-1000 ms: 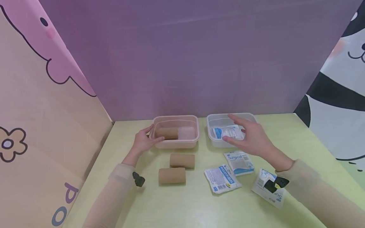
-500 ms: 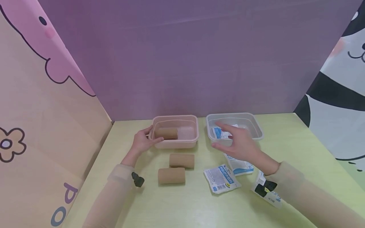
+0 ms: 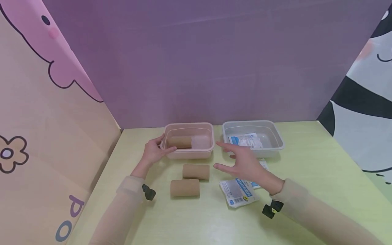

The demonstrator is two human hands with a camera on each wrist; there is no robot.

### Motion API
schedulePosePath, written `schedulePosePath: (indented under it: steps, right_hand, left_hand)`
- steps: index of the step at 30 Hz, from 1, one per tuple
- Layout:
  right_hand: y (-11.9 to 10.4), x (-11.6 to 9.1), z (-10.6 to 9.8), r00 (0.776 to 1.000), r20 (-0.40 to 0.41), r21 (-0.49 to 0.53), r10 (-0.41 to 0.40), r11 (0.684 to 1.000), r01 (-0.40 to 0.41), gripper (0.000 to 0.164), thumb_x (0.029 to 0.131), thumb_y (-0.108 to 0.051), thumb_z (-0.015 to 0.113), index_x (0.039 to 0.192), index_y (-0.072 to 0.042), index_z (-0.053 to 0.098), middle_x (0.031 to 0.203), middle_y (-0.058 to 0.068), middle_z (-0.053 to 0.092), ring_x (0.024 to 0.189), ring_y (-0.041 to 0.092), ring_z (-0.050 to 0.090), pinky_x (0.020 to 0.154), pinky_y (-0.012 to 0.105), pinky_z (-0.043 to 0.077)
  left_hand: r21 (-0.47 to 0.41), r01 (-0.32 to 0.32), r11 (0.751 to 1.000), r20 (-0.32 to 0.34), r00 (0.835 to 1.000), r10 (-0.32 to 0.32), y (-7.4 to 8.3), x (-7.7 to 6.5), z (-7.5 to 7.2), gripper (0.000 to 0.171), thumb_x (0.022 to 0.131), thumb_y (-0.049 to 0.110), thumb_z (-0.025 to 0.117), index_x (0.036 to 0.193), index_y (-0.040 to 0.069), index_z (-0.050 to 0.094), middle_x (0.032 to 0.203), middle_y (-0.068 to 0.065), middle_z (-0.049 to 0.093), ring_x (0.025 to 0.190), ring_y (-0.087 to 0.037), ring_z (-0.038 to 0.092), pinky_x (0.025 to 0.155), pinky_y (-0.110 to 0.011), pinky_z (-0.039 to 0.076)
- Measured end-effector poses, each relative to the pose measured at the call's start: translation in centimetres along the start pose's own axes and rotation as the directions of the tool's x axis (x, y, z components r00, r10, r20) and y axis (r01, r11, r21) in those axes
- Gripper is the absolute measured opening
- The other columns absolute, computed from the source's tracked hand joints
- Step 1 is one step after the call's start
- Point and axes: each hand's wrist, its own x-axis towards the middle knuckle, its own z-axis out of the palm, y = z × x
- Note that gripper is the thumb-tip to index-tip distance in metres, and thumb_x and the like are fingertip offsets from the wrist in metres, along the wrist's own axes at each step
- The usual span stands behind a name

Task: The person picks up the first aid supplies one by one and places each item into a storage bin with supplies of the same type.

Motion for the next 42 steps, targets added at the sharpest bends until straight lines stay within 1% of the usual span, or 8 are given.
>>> schedulePosePath:
  steps: [7, 15, 22, 27, 30, 35, 38, 42]
  right_hand:
    - [-0.4, 0.0, 2.6, 0.998, 0.027, 0.026, -0.053, 0.998, 0.053, 0.072, 0.086, -0.038, 0.089, 0.148, -0.009, 0.063, 0.140, 0.012, 0.072, 0.111, 0.032, 0.075, 0.084, 0.041, 0.066]
    - [-1.2, -0.1, 4.2, 0.994, 0.056, 0.065, -0.093, 0.994, 0.090, 0.075, 0.085, -0.039, 0.089, 0.148, -0.010, 0.062, 0.135, 0.010, 0.075, 0.108, 0.029, 0.075, 0.081, 0.043, 0.066]
    - [-1.9, -0.3, 5.7, 0.990, 0.102, 0.070, -0.095, 0.994, 0.088, 0.075, 0.087, -0.038, 0.089, 0.151, -0.012, 0.061, 0.137, 0.006, 0.074, 0.105, 0.024, 0.073, 0.077, 0.034, 0.064]
    - [-2.4, -0.3, 6.4, 0.983, 0.113, 0.063, -0.142, 0.989, 0.136, 0.072, 0.088, -0.038, 0.088, 0.148, -0.008, 0.062, 0.137, 0.009, 0.074, 0.101, 0.024, 0.072, 0.076, 0.031, 0.063]
    - [-2.8, -0.3, 6.8, 0.980, 0.118, 0.049, -0.159, 0.987, 0.154, 0.071, 0.088, -0.036, 0.088, 0.147, -0.007, 0.062, 0.138, 0.010, 0.074, 0.105, 0.025, 0.075, 0.085, 0.037, 0.064]
    - [-3.4, -0.6, 7.3, 0.979, 0.159, 0.022, -0.130, 0.991, 0.129, 0.073, 0.088, -0.042, 0.087, 0.149, -0.011, 0.061, 0.145, 0.006, 0.070, 0.125, 0.025, 0.072, 0.105, 0.044, 0.058]
    - [-3.5, -0.7, 7.8, 0.975, 0.177, 0.001, -0.131, 0.991, 0.133, 0.074, 0.087, -0.045, 0.087, 0.149, -0.014, 0.062, 0.148, 0.004, 0.067, 0.133, 0.025, 0.067, 0.111, 0.046, 0.054]
    - [-3.5, -0.8, 8.3, 0.972, 0.176, -0.021, -0.157, 0.986, 0.163, 0.072, 0.087, -0.047, 0.087, 0.147, -0.014, 0.064, 0.148, 0.005, 0.067, 0.135, 0.026, 0.066, 0.112, 0.046, 0.053]
  left_hand:
    - [-0.025, 0.005, 1.000, 0.008, 1.000, -0.005, 0.4, -0.3, 0.0, 0.093, 0.086, 0.033, 0.091, 0.159, 0.001, 0.044, 0.150, -0.025, 0.061, 0.119, -0.038, 0.073, 0.080, -0.029, 0.062]
    - [-0.005, 0.009, 1.000, 0.003, 1.000, -0.009, 0.5, -0.4, 0.0, 0.092, 0.086, 0.034, 0.091, 0.159, 0.001, 0.045, 0.147, -0.025, 0.063, 0.120, -0.038, 0.073, 0.080, -0.029, 0.061]
    - [-0.014, 0.003, 1.000, 0.009, 1.000, -0.002, 0.2, 0.0, 0.3, 0.094, 0.086, 0.035, 0.091, 0.159, 0.000, 0.044, 0.141, -0.027, 0.067, 0.119, -0.036, 0.072, 0.082, -0.030, 0.060]
    - [-0.011, 0.020, 1.000, 0.008, 1.000, -0.020, 0.3, 0.1, 0.3, 0.095, 0.084, 0.035, 0.092, 0.160, 0.002, 0.044, 0.141, -0.026, 0.067, 0.119, -0.035, 0.072, 0.084, -0.032, 0.061]
    - [-0.013, 0.021, 1.000, 0.009, 1.000, -0.021, 0.4, 0.1, 0.3, 0.095, 0.085, 0.035, 0.092, 0.160, 0.002, 0.044, 0.144, -0.026, 0.065, 0.120, -0.036, 0.072, 0.084, -0.034, 0.062]
    - [-0.004, 0.014, 1.000, 0.006, 1.000, -0.013, 0.4, 0.1, 0.3, 0.094, 0.085, 0.036, 0.091, 0.159, 0.001, 0.044, 0.146, -0.026, 0.064, 0.119, -0.037, 0.073, 0.084, -0.033, 0.062]
    - [-0.011, 0.009, 1.000, 0.001, 1.000, -0.009, 0.5, 0.0, 0.2, 0.094, 0.085, 0.034, 0.092, 0.159, 0.000, 0.045, 0.146, -0.026, 0.064, 0.118, -0.037, 0.073, 0.084, -0.034, 0.063]
    - [-0.017, 0.007, 1.000, -0.002, 1.000, -0.007, 0.5, 0.0, 0.2, 0.093, 0.085, 0.034, 0.092, 0.158, 0.000, 0.045, 0.145, -0.026, 0.064, 0.119, -0.037, 0.073, 0.085, -0.036, 0.064]
